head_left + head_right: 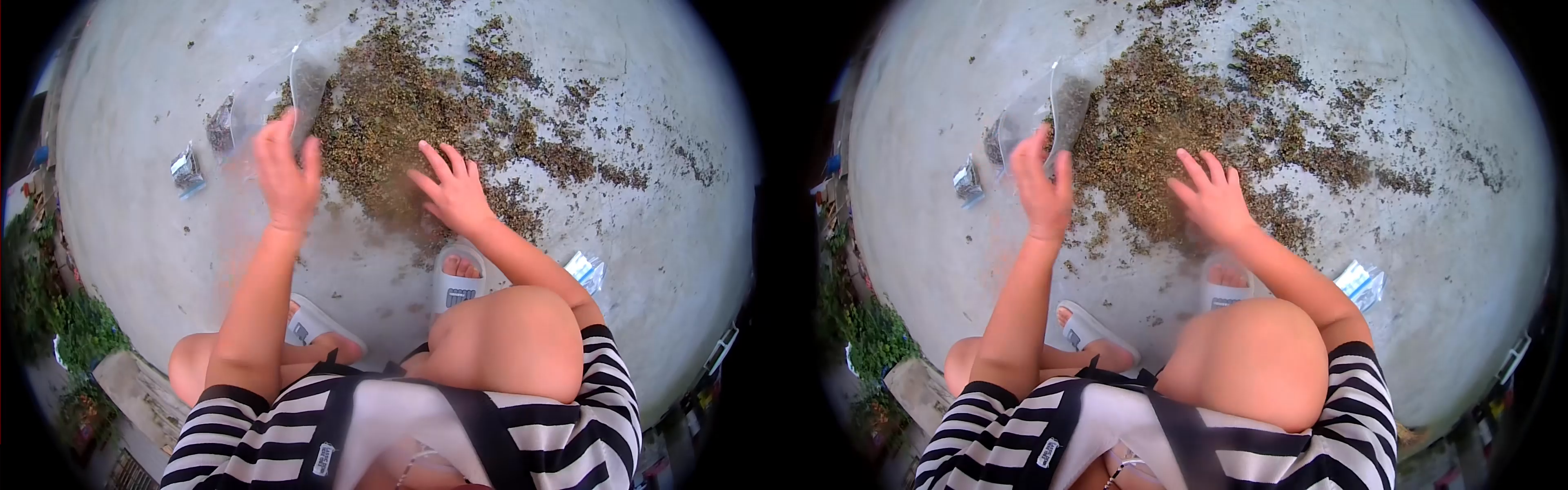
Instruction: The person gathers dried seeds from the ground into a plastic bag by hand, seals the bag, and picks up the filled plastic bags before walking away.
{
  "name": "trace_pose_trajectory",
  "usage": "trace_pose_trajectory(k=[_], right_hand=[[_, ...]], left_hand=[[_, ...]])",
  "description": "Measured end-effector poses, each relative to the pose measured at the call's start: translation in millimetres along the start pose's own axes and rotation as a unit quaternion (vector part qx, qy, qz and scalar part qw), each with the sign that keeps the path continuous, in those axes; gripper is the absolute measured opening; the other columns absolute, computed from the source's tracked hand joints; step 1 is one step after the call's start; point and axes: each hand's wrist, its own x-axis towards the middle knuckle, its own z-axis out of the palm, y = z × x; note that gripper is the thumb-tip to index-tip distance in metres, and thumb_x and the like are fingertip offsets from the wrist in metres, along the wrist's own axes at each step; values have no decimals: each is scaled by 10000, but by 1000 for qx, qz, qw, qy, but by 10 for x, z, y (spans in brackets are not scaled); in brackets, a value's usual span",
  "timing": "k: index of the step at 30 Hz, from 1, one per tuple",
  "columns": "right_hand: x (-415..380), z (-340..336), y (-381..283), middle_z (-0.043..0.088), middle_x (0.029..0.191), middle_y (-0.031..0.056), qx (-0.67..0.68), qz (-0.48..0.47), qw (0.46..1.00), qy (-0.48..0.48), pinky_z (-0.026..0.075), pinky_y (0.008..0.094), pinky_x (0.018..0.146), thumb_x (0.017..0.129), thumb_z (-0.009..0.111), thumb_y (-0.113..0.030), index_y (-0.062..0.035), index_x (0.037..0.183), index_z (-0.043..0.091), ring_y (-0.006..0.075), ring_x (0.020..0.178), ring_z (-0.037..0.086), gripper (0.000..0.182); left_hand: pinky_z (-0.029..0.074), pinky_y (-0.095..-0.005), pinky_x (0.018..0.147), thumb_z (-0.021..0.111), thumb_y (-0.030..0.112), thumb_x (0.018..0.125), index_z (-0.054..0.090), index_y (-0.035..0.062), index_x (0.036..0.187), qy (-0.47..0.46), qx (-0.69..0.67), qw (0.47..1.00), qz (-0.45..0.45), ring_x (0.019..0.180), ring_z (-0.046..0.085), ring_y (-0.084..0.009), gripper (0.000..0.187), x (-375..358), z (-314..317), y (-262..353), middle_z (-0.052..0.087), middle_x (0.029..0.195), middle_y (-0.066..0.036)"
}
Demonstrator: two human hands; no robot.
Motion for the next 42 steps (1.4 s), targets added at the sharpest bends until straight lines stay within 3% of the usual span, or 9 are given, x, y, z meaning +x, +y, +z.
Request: trace_pose_trajectory(k=[4, 9, 14, 17, 24, 26, 31, 39, 42], right_hand=[[528, -205, 474, 486, 1565, 140, 106, -63, 991, 50, 524, 463, 1086, 847, 832, -247, -186, 1319, 678, 381, 1328, 539, 500], [1361, -374, 849, 260, 1763, 134, -64, 56, 995, 44, 261, 768, 1189, 815, 642, -868, -348, 1662, 363, 449, 1597, 259, 1033], [1630, -357, 645, 303, 1752, 115, -8, 88, 983, -163, 229, 770, 1209, 855, 538, -910, -339, 1630, 447, 424, 1624, 207, 966], [1024, -227, 401, 536, 1545, 111, 49, -82, 995, -23, 370, 639, 1110, 759, 808, -657, -205, 1417, 653, 378, 1475, 421, 813], [-30, -407, 242, 237, 1765, 72, -11, -74, 993, -90, 263, 775, 1202, 593, 993, -422, -414, 1633, 399, 425, 1620, 200, 1198], [-40, -430, 316, 203, 1779, 69, -40, -18, 995, -94, 274, 777, 1192, 594, 995, -420, -426, 1652, 358, 434, 1618, 199, 1235], [340, -483, 378, 243, 1754, 121, -14, 72, 990, -122, 489, 586, 1108, 641, 974, -237, -344, 1672, 336, 441, 1444, 429, 1217], [438, -274, 301, 409, 1644, 195, 265, 47, 962, -36, 488, 500, 1146, 736, 855, -32, -223, 1628, 416, 469, 1377, 478, 1012], [406, -211, 262, 367, 1677, 189, 282, 51, 958, -12, 502, 509, 1124, 724, 898, -97, -265, 1647, 382, 463, 1412, 460, 1071]], left_hand=[[450, -506, 1148, 909, 409, 827, 335, 97, 1652, -328, -26, 943, -56, 1380, 479, -436, 1052, -676, 331, 652, 428, 1507, -225], [375, -578, 1218, 995, 509, 654, 105, 50, 1703, -356, 114, 909, -185, 1516, 308, -503, 1450, -500, 819, 415, 145, 1729, -303], [371, -542, 1206, 985, 337, 725, 68, 35, 1706, -335, 23, 926, -175, 1440, 399, -470, 1377, -302, 1126, 304, 419, 1608, -255], [361, -531, 1201, 946, 233, 754, 124, 1, 1693, -270, -98, 951, -117, 1392, 448, -463, 1269, -522, 1098, 346, 492, 1522, -271], [255, -669, 1205, 1007, 490, 580, 227, 102, 1695, -429, 82, 900, 20, 1595, 187, -466, 1415, -1016, 563, 580, 159, 1744, -248], [261, -683, 1194, 1003, 502, 581, 217, 132, 1703, -409, 105, 906, 1, 1590, 198, -470, 1419, -956, 651, 566, 137, 1754, -246], [452, -493, 1161, 922, 38, 690, 202, 89, 1695, -395, 13, 918, -39, 1387, 438, -468, 1237, -602, 815, 545, 346, 1609, -242], [536, -468, 1025, 704, 60, 886, 640, 5, 1400, -318, -136, 911, -223, 1146, 675, -414, 520, -346, 979, 590, 687, 1263, -229], [568, -413, 956, 713, 34, 871, 619, 46, 1449, -346, -136, 890, -265, 1093, 700, -327, 585, -295, 1015, 523, 670, 1332, -181]])
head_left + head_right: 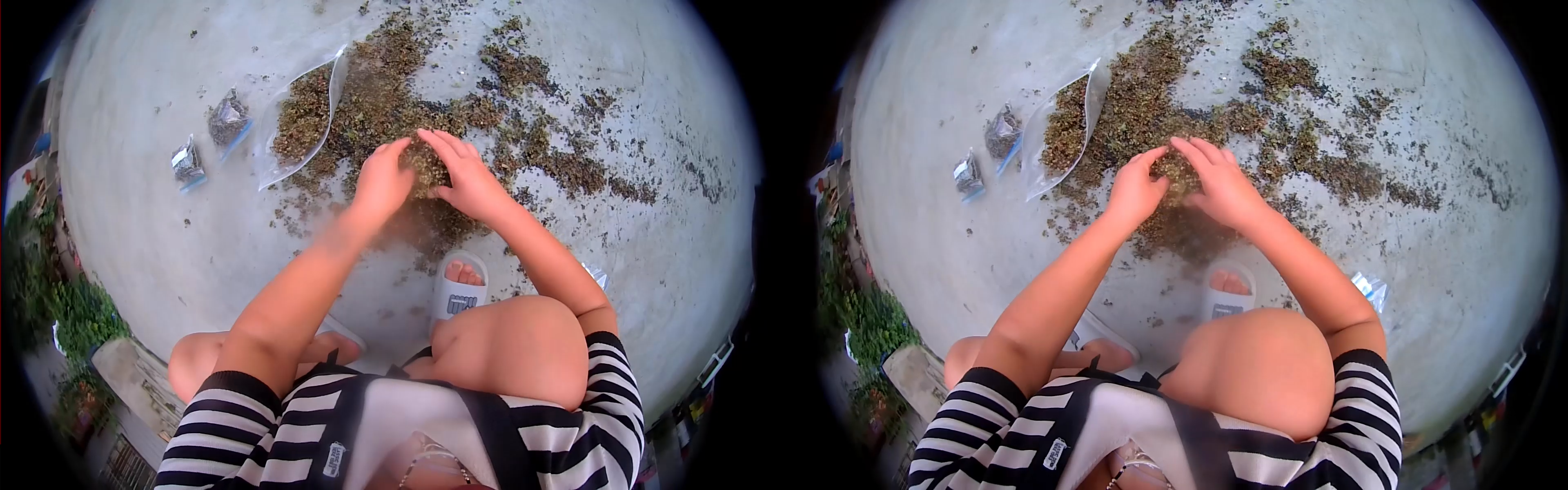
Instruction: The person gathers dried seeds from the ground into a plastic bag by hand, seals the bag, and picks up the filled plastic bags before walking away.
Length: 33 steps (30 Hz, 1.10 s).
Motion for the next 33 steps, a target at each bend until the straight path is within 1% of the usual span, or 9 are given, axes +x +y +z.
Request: trace_pose_trajectory(k=[6, 9, 15, 19, 22, 23, 27, 30, 33], right_hand=[[50, -103, -143, 166, 1780, 157, -238, 94, 966, -25, 558, 567, 1020, 599, 1007, -391, -376, 1685, 275, 455, 1410, 468, 1310], [120, 34, -172, 203, 1763, 165, -189, 64, 979, -49, 558, 539, 1041, 614, 998, -392, -382, 1688, 263, 452, 1366, 496, 1302], [149, 126, -101, 655, 1446, 130, -9, -71, 995, 72, 569, 483, 999, 844, 827, -152, -185, 1405, 669, 390, 1245, 622, 584], [170, -83, -135, 781, 1166, 142, 71, -15, 993, 95, 581, 435, 964, 913, 760, -69, -117, 1199, 787, 364, 1094, 725, 292], [183, -326, -168, 774, 1211, 129, 63, -35, 995, 63, 578, 425, 976, 954, 730, -79, -140, 1260, 762, 354, 1133, 718, 314], [198, -440, -115, 647, 1470, 166, 24, -5, 1000, -7, 552, 492, 1047, 935, 802, -273, -235, 1510, 595, 391, 1322, 625, 612], [146, -446, 101, 150, 1787, 184, -215, 127, 965, -82, 434, 671, 1146, 655, 929, -656, -385, 1719, 121, 499, 1584, 259, 1364], [111, -55, 26, 317, 1724, 182, -235, 44, 971, -11, 478, 604, 1115, 660, 966, -521, -322, 1669, 339, 482, 1434, 446, 1204], [130, 202, -57, 540, 1535, 148, -132, -30, 989, 66, 540, 487, 1057, 773, 849, -108, -205, 1436, 595, 436, 1283, 540, 717]], left_hand=[[474, -453, 1147, 801, 129, 826, 376, 36, 1619, 61, 202, 977, -22, 1322, 585, -410, 904, -227, 9, -13, 570, 1455, -266], [449, -468, 1178, 814, 140, 807, 292, 16, 1642, -71, 70, 994, -41, 1402, 514, -464, 993, -168, -1, -63, 511, 1508, -306], [554, -414, 962, 749, 101, 950, 624, 57, 1414, 3, -72, 997, -18, 1089, 729, -339, 482, -181, -145, 22, 755, 1192, -194], [551, -372, 970, 696, 11, 968, 642, 73, 1404, -19, -159, 986, -41, 1094, 724, -266, 443, -169, -237, -24, 765, 1201, -157], [521, -398, 1059, 739, 55, 952, 562, 79, 1499, -12, -90, 995, 44, 1241, 666, -312, 576, -141, -192, -317, 683, 1360, -205], [502, -414, 1092, 766, 90, 937, 506, 83, 1541, -11, -55, 998, 23, 1299, 622, -334, 658, -154, -213, -316, 626, 1422, -224], [428, -469, 1195, 864, 231, 868, 288, 89, 1665, -65, 6, 997, -44, 1468, 461, -416, 994, -182, -173, -267, 423, 1598, -283], [393, -477, 1231, 895, 308, 848, 231, 60, 1688, -89, -23, 995, -27, 1516, 408, -433, 1099, -158, 49, -183, 384, 1633, -286], [523, -411, 1063, 857, 225, 893, 397, 85, 1605, -19, -60, 998, 21, 1234, 629, -314, 859, -117, 144, -96, 593, 1417, -205]])
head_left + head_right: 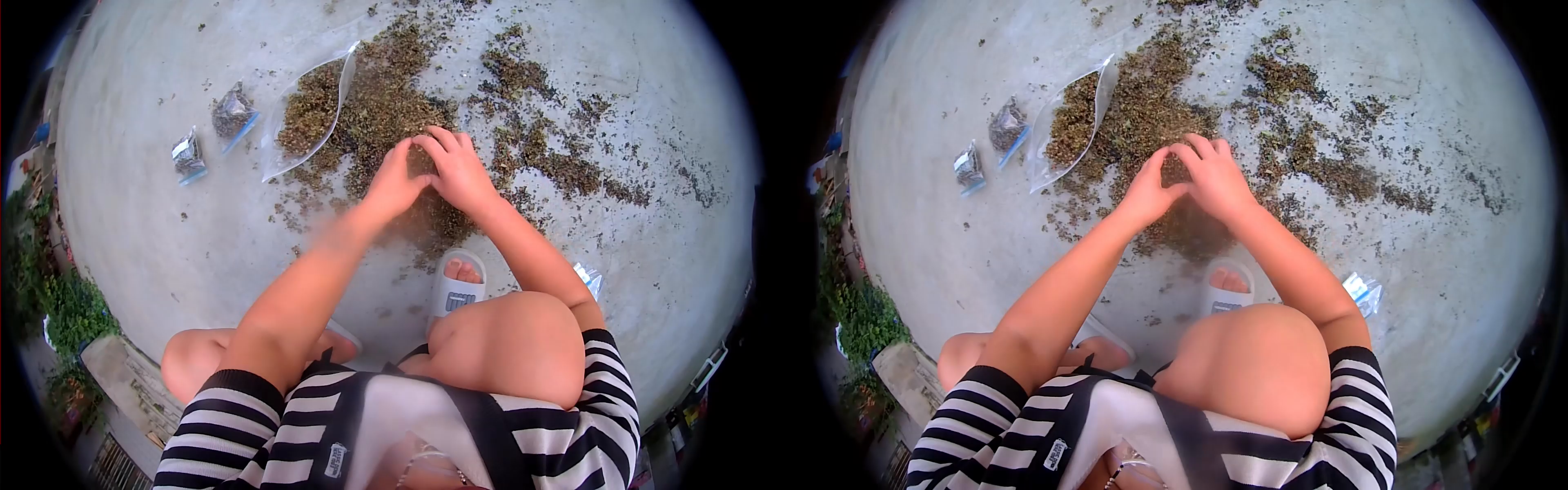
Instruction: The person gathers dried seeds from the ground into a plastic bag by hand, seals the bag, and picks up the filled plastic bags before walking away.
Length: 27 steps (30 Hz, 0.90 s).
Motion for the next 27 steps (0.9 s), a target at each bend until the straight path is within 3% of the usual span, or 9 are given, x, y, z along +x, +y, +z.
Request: trace_pose_trajectory(k=[3, 7, 11, 12, 16, 20, 23, 24, 27], right_hand=[[9, -156, 22, 687, 1334, 130, 108, 2, 994, 24, 547, 461, 1031, 832, 754, 11, -148, 1305, 684, 397, 1208, 623, 503], [79, -444, 26, 762, 1166, 143, 198, 1, 980, 32, 544, 457, 1008, 880, 676, 62, -105, 1180, 746, 392, 1169, 680, 350], [34, -780, 132, 661, 1426, 178, 88, 17, 988, -129, 539, 480, 1066, 947, 699, -33, -165, 1491, 552, 400, 1321, 611, 579], [-80, -759, 197, 489, 1623, 174, -8, 6, 988, -156, 540, 512, 1063, 878, 848, -221, -232, 1626, 382, 418, 1412, 530, 882], [-414, -373, -34, 172, 1778, 173, -224, 71, 947, -218, 534, 584, 1044, 628, 1001, -433, -334, 1713, 213, 479, 1463, 435, 1344], [-433, 68, -29, 520, 1446, 168, -79, -2, 994, -75, 564, 494, 1027, 748, 807, -56, -103, 1386, 569, 409, 1284, 560, 682], [-183, -281, 34, 526, 1432, 150, 31, -56, 996, -66, 568, 483, 1022, 761, 819, -81, -114, 1379, 567, 398, 1268, 582, 668], [-72, -432, 40, 507, 1478, 147, 88, -39, 993, -67, 572, 464, 1027, 769, 860, -144, -162, 1437, 538, 395, 1263, 593, 742], [215, -682, 68, 350, 1696, 140, -140, 66, 981, -117, 561, 490, 1057, 620, 997, -469, -338, 1683, 273, 441, 1320, 565, 1292]], left_hand=[[580, -326, 791, 785, 93, 948, 549, 102, 1451, 28, -95, 995, -4, 845, 644, -121, 556, 4, -75, -32, 694, 1100, -71], [577, -353, 890, 775, 88, 956, 509, 126, 1534, -26, -125, 992, -26, 971, 673, -182, 637, 17, -331, -26, 686, 1218, -104], [489, -441, 1131, 835, 154, 917, 399, 137, 1630, -17, 76, 996, 32, 1319, 604, -328, 836, -53, -471, -131, 571, 1476, -202], [377, -509, 1239, 923, 252, 828, 247, 118, 1689, -83, 119, 988, -48, 1514, 395, -422, 1103, -104, -479, -20, 378, 1638, -251], [384, -554, 1231, 1002, 352, 696, 39, 111, 1722, -126, 268, 955, -21, 1505, 321, -531, 1428, -410, -149, 102, 219, 1691, -307], [454, -507, 1168, 918, 181, 779, 153, 97, 1705, -23, 220, 974, 44, 1418, 452, -487, 1204, -318, 142, -102, 366, 1590, -295], [507, -464, 1106, 839, 83, 807, 205, 77, 1690, -38, 107, 993, 46, 1329, 569, -437, 1087, -227, -154, -8, 466, 1510, -263], [514, -473, 1099, 869, 121, 797, 182, 81, 1695, -18, 110, 993, 35, 1340, 564, -444, 1131, -162, -276, 23, 448, 1524, -262], [527, -491, 1090, 987, 314, 715, 31, 110, 1714, 20, 181, 982, -49, 1362, 561, -452, 1398, 46, -500, 137, 335, 1606, -244]])
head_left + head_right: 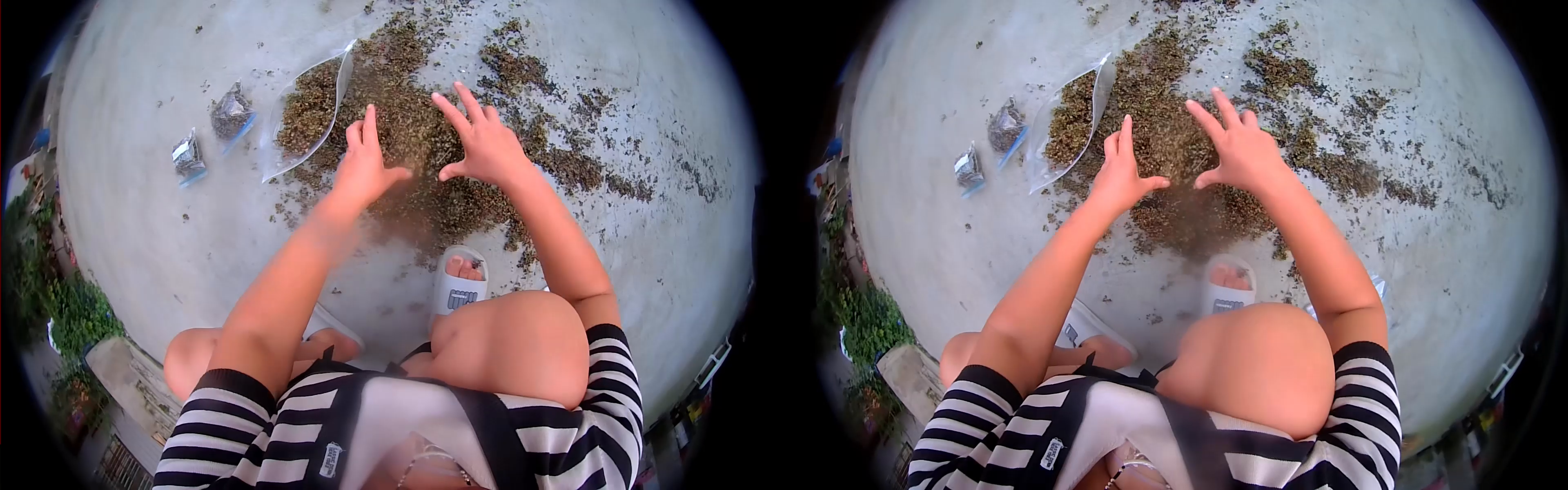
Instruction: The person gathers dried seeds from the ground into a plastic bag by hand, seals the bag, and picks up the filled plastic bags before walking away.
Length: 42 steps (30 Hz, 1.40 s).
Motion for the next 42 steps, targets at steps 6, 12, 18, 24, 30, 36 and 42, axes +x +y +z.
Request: trace_pose_trajectory(k=[6, 12, 18, 24, 30, 36, 42], right_hand=[[185, 478, -79, 403, 1635, 211, 91, -47, 995, -8, 528, 544, 1084, 611, 1004, -467, -316, 1686, 288, 505, 1323, 527, 1301], [-6, 713, -318, 476, 1569, 177, 153, -22, 982, 104, 535, 512, 1063, 681, 919, -171, -273, 1489, 534, 458, 1287, 544, 901], [36, 670, -50, 639, 1327, 126, 292, -3, 947, 134, 538, 485, 1021, 746, 858, -65, -189, 1273, 643, 385, 1215, 618, 582], [48, 245, -129, 663, 1286, 61, 523, 50, 845, 93, 484, 358, 1044, 854, 856, -112, -126, 1237, 638, 201, 1167, 631, 441], [65, -298, -625, 693, 1249, 74, 810, 91, 577, -45, 524, 373, 943, 899, 844, -110, -143, 1361, 566, 181, 1119, 652, 540], [226, -135, -1001, 598, 1454, 212, 818, 157, 547, -86, 430, 550, 1138, 948, 821, -270, -123, 1547, 424, 304, 1393, 542, 733], [317, 127, -1088, 264, 1694, 356, 518, -57, 849, -88, 312, 455, 1277, 1011, 708, -311, -6, 1680, 226, 421, 1563, 364, 879]], left_hand=[[542, -439, 1055, 872, 238, 819, 461, 18, 1565, -46, -17, 998, 28, 1291, 637, -384, 880, 276, 221, 23, 592, 1440, -247], [518, -518, 1058, 747, 248, 916, 493, -45, 1488, -105, -143, 983, 39, 1264, 641, -450, 691, 97, 398, 155, 662, 1351, -306], [586, -424, 906, 712, 211, 978, 771, 163, 1271, 30, -41, 997, 55, 957, 757, -340, 303, -148, -384, 165, 772, 1185, -133], [541, -462, 914, 779, 248, 944, 519, 163, 1512, 352, 279, 890, -69, 1078, 652, -348, 631, 61, -896, -720, 681, 1113, -139], [525, -466, 649, 638, 259, 1045, 650, 197, 1465, 230, -31, 972, -42, 632, 669, -339, 425, -51, -957, -421, 717, 771, -172], [434, -254, 598, 571, 232, 1120, 659, 32, 1448, 152, -332, 928, -75, 634, 481, -26, 394, -293, -798, 44, 556, 709, 57], [424, -258, 584, 575, 259, 1120, 670, 121, 1468, 166, -316, 930, -86, 617, 479, -40, 387, -391, -630, -20, 542, 685, 50]])
